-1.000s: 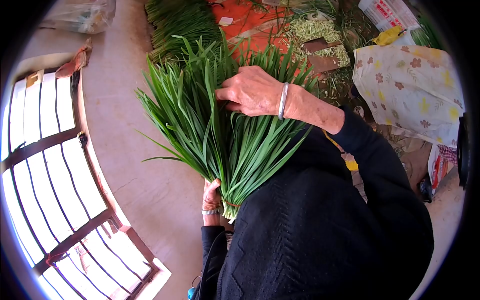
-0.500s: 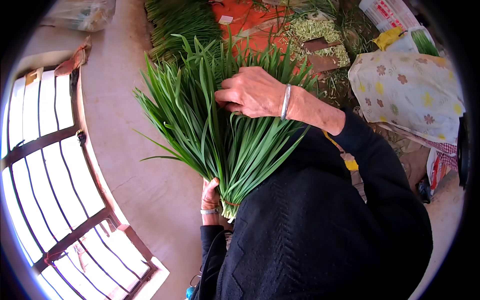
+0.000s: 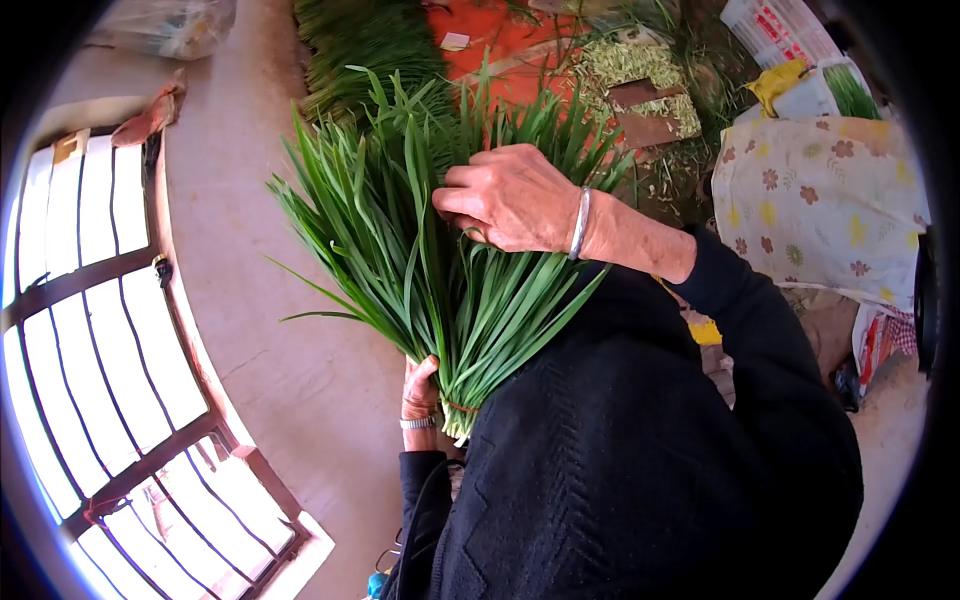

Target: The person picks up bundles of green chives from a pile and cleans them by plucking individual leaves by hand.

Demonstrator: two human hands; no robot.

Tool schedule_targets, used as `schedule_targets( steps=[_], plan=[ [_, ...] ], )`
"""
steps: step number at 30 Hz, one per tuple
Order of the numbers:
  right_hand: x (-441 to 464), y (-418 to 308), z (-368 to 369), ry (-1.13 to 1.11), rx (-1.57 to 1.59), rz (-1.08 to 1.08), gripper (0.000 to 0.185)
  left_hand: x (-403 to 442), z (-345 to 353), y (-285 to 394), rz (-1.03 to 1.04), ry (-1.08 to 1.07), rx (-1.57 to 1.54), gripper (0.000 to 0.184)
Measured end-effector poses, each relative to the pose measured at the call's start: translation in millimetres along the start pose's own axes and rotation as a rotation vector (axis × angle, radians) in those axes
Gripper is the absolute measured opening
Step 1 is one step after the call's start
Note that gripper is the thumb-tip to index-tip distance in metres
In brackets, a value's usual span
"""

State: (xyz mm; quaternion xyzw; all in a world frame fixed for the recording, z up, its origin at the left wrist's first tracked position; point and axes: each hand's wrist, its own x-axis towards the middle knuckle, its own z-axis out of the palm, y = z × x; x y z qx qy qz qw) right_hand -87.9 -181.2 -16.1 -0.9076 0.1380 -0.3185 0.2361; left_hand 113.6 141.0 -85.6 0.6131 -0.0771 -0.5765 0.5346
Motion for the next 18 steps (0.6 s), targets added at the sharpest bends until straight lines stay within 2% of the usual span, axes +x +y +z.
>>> schedule_targets(
  steps=[6,10,12,16,18],
  plan=[
    [-5,1,1,-0.043,-0.025,0.076,0.020,-1,10,2,0.036,0.015,0.032,0.086],
    [-11,-5,-5,0.014,0.101,0.140,0.020,-3,16,7,0.028,0.003,0.058,0.087],
    [-13,-8,-6,0.106,0.334,0.259,0.016,-3,17,6,0.043,0.018,0.060,0.088],
    [1,11,-34,0.453,0.444,0.401,0.004,-4,20,6,0.070,0.026,0.078,0.088],
    [12,26,-48,0.573,0.280,0.348,0.006,-4,21,7,0.079,0.014,0.080,0.089]
  ],
)
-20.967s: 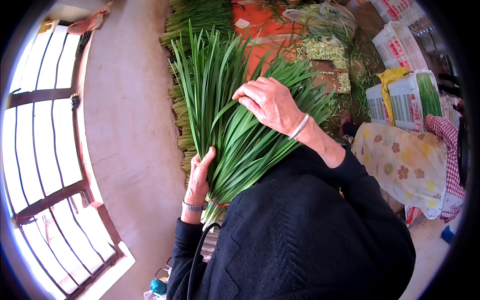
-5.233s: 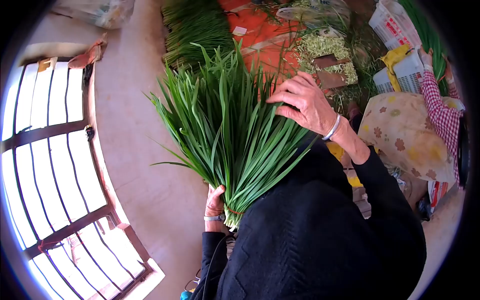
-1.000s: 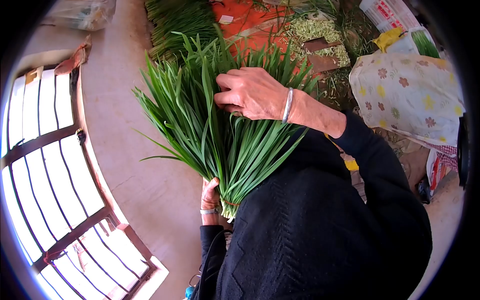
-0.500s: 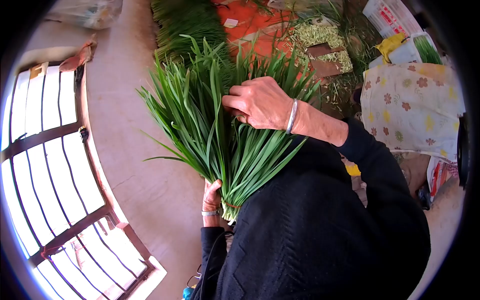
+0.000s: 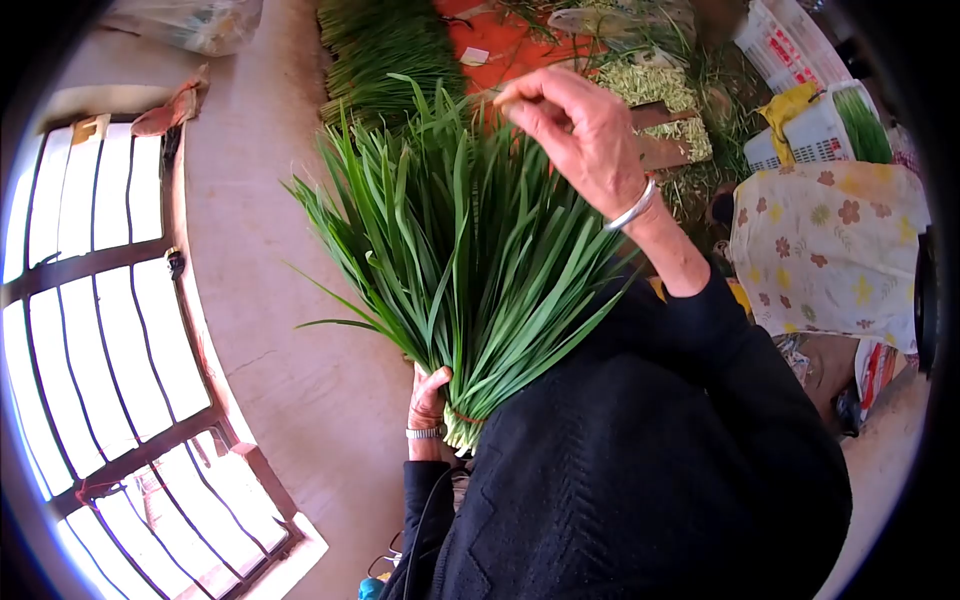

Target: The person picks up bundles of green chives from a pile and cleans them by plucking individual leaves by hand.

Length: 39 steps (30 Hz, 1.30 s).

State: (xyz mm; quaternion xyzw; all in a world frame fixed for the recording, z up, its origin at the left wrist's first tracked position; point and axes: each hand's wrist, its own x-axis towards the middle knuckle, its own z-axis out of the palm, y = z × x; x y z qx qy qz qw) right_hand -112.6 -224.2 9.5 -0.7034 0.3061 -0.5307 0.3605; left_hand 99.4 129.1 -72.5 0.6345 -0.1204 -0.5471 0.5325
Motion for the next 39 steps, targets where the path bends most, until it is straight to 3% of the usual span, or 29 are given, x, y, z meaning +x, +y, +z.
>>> schedule_targets(
  steps=[2,4,9,16,20,22,23,24,26,27,30,31,32,35,39],
  plan=[
    [18,-5,-7,0.030,-0.116,-0.072,0.005,1,0,2,0.002,-0.006,0.004,0.087],
    [29,-10,-3,0.050,-0.348,-0.395,0.007,1,5,6,-0.002,-0.014,0.017,0.085],
    [22,-24,20,-0.152,-0.295,-0.493,0.015,0,11,10,0.012,-0.022,0.035,0.075],
    [19,-24,23,-0.212,-0.284,-0.550,0.013,0,7,9,-0.009,-0.053,0.040,0.076],
    [24,-25,15,-0.194,-0.246,-0.410,0.010,0,2,4,-0.008,-0.027,0.007,0.076],
    [39,-13,8,-0.078,0.027,-0.165,0.011,0,2,4,-0.005,-0.030,-0.001,0.076],
    [46,-5,0,-0.059,0.003,-0.148,0.010,0,2,4,-0.003,-0.029,-0.003,0.075],
    [53,-4,-12,-0.177,-0.144,-0.014,0.013,-1,3,4,0.001,-0.027,-0.006,0.073],
    [59,-1,-29,-0.270,-0.331,-0.081,0.033,-1,2,5,0.003,-0.026,0.006,0.071],
    [56,-5,-25,0.025,-0.619,-0.406,0.030,-1,5,7,0.006,-0.024,0.016,0.069],
    [47,-29,-30,0.048,-0.465,-0.384,0.026,-2,17,16,0.026,-0.035,0.048,0.067],
    [47,-16,-23,0.146,-0.509,-0.587,0.031,-3,20,19,0.024,-0.031,0.055,0.066],
    [41,-20,-13,0.002,-0.440,-0.545,0.045,-3,21,21,0.025,-0.032,0.055,0.066],
    [9,-48,13,-0.196,-0.344,-0.645,0.041,-3,23,24,0.030,-0.045,0.131,0.058],
    [-31,-15,23,-0.521,-0.386,-0.608,0.031,-6,24,24,0.085,-0.032,0.191,0.057]
  ],
)
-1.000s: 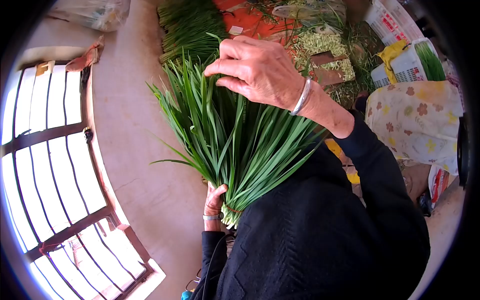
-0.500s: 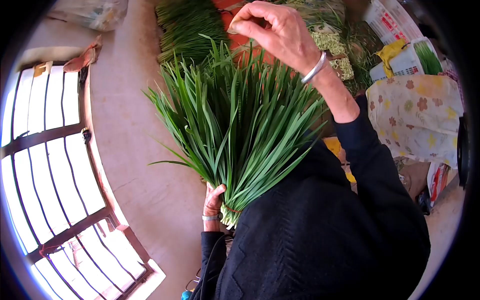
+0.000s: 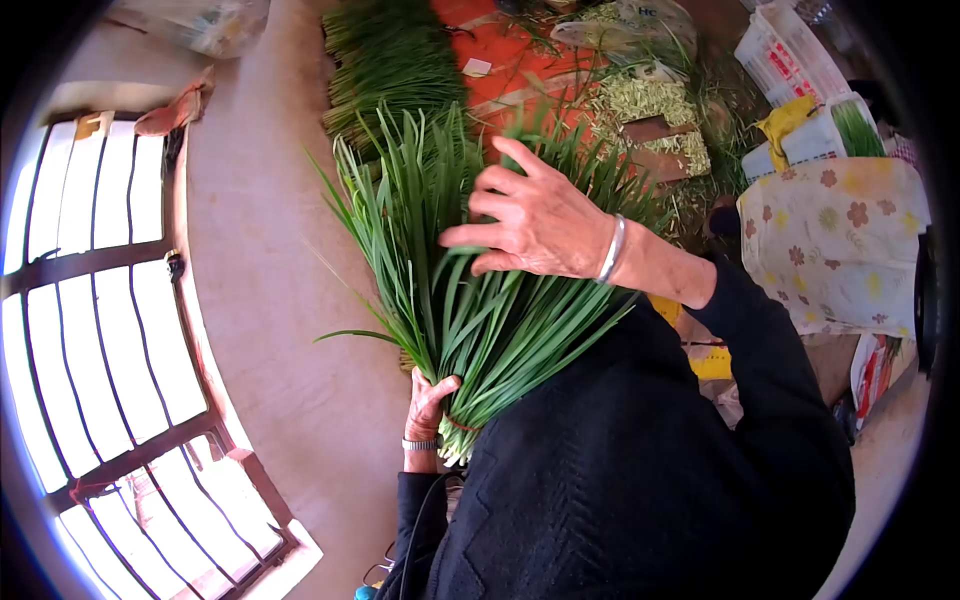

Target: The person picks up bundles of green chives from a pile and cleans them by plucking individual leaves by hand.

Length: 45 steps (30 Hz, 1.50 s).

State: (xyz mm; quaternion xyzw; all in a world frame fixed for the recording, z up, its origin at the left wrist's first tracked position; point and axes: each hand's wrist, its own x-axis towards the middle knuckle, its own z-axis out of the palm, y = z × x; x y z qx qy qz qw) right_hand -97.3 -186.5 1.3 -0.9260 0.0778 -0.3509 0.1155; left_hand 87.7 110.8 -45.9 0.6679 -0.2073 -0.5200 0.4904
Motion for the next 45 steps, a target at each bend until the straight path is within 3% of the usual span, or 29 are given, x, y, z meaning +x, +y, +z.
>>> schedule_targets(
  steps=[4,13,18,19,23,25,27,31,33,34,35,37,38,39,41,42,45],
  plan=[
    [-28,-4,-4,-0.052,0.056,0.050,0.016,-4,-6,-11,0.014,0.065,0.016,0.057],
    [-43,-4,-8,0.019,0.098,0.111,0.015,-2,8,14,0.013,0.030,0.013,0.052],
    [-49,29,-4,0.061,-0.066,0.209,0.017,8,-8,0,-0.077,-0.019,-0.091,0.077],
    [-57,43,-7,-0.018,-0.110,0.306,0.027,10,-11,-2,-0.067,-0.029,-0.136,0.074],
    [-92,74,-21,0.045,-0.119,0.687,0.043,16,-28,-13,-0.140,-0.032,-0.321,0.056],
    [-121,74,-8,0.098,-0.007,0.713,0.042,19,-28,-13,-0.182,0.030,-0.368,0.059],
    [-141,50,1,-0.130,0.452,1.097,0.047,25,-41,-23,-0.275,-0.029,-0.525,0.049],
    [-154,-22,48,-0.437,0.988,1.000,0.068,38,-35,-24,-0.368,-0.112,-0.701,0.042],
    [-142,-56,78,-0.256,1.316,0.905,0.069,47,-31,-30,-0.390,-0.077,-0.698,0.041],
    [-139,-57,93,-0.247,1.379,1.050,0.062,51,-28,-32,-0.396,-0.092,-0.696,0.041],
    [-136,-59,104,-0.233,1.440,1.200,0.056,53,-23,-34,-0.365,-0.114,-0.639,0.049],
    [-120,-65,121,0.267,2.077,1.197,0.041,56,-16,-38,-0.297,-0.149,-0.526,0.065],
    [-113,-64,125,0.333,2.128,1.138,0.030,59,-17,-45,-0.273,-0.164,-0.457,0.078],
    [-101,-64,116,0.323,1.922,1.089,0.031,57,-16,-42,-0.250,-0.180,-0.378,0.088],
    [-80,-68,94,0.298,1.770,1.167,0.031,41,21,1,-0.012,-0.152,-0.264,0.103],
    [-80,-72,93,0.353,1.813,1.164,0.032,38,28,15,0.005,-0.188,-0.174,0.122],
    [-82,-79,95,0.353,1.725,1.240,0.035,35,37,23,0.067,-0.192,0.058,0.136]
  ],
)
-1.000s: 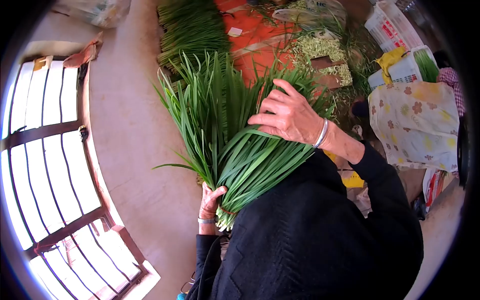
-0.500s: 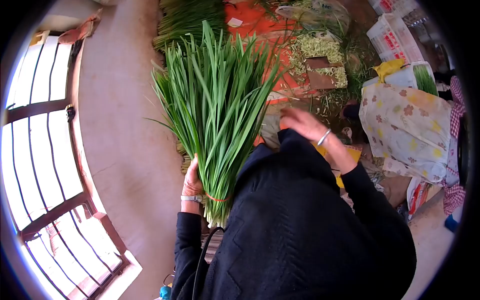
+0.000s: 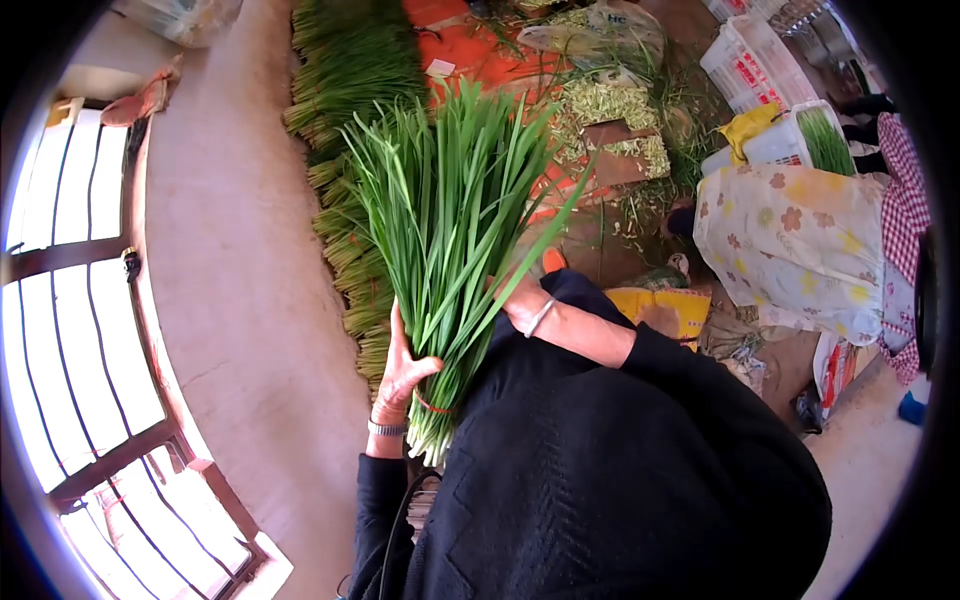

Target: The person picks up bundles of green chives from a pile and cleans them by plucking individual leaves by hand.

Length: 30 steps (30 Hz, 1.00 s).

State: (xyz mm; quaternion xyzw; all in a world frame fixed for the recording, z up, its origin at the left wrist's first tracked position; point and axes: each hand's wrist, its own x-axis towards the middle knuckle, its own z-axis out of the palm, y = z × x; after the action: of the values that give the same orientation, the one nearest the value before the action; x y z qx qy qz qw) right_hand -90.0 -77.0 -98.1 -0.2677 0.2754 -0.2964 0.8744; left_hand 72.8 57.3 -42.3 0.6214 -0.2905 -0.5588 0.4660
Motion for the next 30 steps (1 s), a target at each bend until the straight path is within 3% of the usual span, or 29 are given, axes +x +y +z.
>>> schedule_targets(
  steps=[4,5,6,9,13,22,26,28,30],
  plan=[
    [3,-8,12,-0.049,-0.053,0.006,0.039,4,16,15,0.058,0.049,0.342,0.130],
    [2,-7,15,-0.016,-0.001,0.033,0.040,6,15,18,0.026,0.076,0.320,0.116],
    [0,-7,16,0.020,0.051,0.060,0.041,9,12,14,0.014,0.108,0.195,0.096],
    [0,-8,16,0.076,-0.006,0.100,0.041,13,1,10,-0.084,0.106,-0.147,0.069],
    [-13,-13,13,0.080,0.055,0.077,0.039,18,-16,-4,-0.142,0.180,-0.325,0.048],
    [-23,-18,10,0.106,0.150,0.161,0.043,23,-24,-15,-0.149,0.111,-0.306,0.052],
    [-25,-25,-1,0.027,0.026,0.122,0.044,16,-18,-6,-0.163,0.131,-0.319,0.041],
    [-27,-37,-9,0.017,-0.303,0.024,0.046,11,-16,0,-0.141,0.166,-0.244,0.041],
    [-29,-57,-18,0.140,-0.118,-0.007,0.054,4,-12,7,-0.123,0.172,-0.211,0.040]
  ],
)
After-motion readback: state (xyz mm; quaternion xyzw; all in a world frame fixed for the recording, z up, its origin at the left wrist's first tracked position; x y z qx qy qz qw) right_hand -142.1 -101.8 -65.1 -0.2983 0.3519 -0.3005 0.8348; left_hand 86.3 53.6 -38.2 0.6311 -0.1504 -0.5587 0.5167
